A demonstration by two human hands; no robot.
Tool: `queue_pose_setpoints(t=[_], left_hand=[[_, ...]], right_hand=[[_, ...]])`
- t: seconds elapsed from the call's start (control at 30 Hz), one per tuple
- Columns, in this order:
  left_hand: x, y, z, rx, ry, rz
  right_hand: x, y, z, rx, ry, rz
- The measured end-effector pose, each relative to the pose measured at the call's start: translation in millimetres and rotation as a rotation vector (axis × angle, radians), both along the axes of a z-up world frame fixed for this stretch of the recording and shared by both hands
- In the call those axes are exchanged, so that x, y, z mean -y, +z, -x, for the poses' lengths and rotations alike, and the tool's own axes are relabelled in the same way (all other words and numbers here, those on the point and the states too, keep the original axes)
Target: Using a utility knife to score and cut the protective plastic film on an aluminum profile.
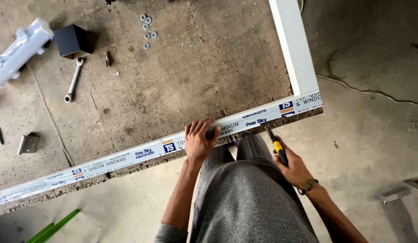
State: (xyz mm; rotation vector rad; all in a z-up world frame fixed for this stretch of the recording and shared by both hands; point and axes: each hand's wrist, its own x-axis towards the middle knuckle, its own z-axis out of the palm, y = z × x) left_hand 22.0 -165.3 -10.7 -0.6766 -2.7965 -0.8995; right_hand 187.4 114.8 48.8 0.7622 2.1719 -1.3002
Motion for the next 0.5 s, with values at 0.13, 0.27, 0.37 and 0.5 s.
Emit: queue_pose_setpoints(t=[0.13,0.27,0.37,0.5], left_hand=[[0.4,-0.2,-0.3,-0.008,0.003,0.001],[0.6,8.3,-0.2,0.006,0.003,-0.004],[1.6,6.4,0.3,0.019,-0.006,-0.008],[1.7,4.2,-1.4,0.011,-0.001,-0.021]], right_hand=[[6.7,-15.1,0.5,-0.011,0.052,0.023],[9.0,-32.2,-4.1,-0.030,0.048,0.008],[11.4,-33.2,-3.9,-0.048,0.033,-0.019],[18.1,-45.4,-10.7,-0.094,0.004,-0.044]])
